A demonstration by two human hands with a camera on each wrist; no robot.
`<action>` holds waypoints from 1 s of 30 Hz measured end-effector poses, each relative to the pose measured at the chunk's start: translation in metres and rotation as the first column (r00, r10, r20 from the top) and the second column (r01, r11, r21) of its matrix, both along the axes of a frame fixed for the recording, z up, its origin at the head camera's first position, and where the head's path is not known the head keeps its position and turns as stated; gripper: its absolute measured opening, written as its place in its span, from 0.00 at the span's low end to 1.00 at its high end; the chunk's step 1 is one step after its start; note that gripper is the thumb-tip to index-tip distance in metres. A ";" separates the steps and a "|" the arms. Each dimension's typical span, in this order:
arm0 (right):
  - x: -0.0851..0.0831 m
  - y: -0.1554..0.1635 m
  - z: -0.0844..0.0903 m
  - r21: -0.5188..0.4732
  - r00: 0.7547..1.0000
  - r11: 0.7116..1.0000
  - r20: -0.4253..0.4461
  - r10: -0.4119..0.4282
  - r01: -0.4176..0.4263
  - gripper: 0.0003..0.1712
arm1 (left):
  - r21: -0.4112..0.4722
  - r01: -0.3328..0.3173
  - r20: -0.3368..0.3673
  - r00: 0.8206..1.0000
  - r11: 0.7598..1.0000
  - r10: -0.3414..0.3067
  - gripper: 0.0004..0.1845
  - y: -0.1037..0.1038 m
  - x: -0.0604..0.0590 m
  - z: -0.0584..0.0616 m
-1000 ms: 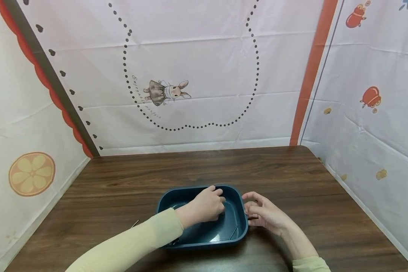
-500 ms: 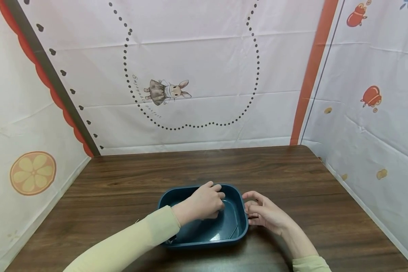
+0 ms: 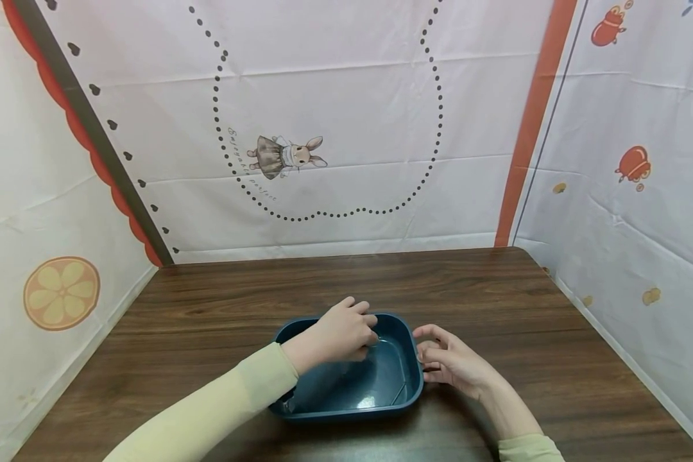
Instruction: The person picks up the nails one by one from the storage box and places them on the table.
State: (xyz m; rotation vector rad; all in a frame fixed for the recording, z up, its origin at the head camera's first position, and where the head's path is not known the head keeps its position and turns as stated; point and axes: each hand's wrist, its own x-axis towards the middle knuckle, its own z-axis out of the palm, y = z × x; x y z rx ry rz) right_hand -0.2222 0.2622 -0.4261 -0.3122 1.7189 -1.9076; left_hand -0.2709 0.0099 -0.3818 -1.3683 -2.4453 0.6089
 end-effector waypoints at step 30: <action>0.001 0.000 0.000 -0.020 1.000 1.000 -0.018 0.012 -0.012 0.12 | 0.374 -0.070 0.024 0.998 0.925 0.066 0.07 -0.067 -0.026 0.065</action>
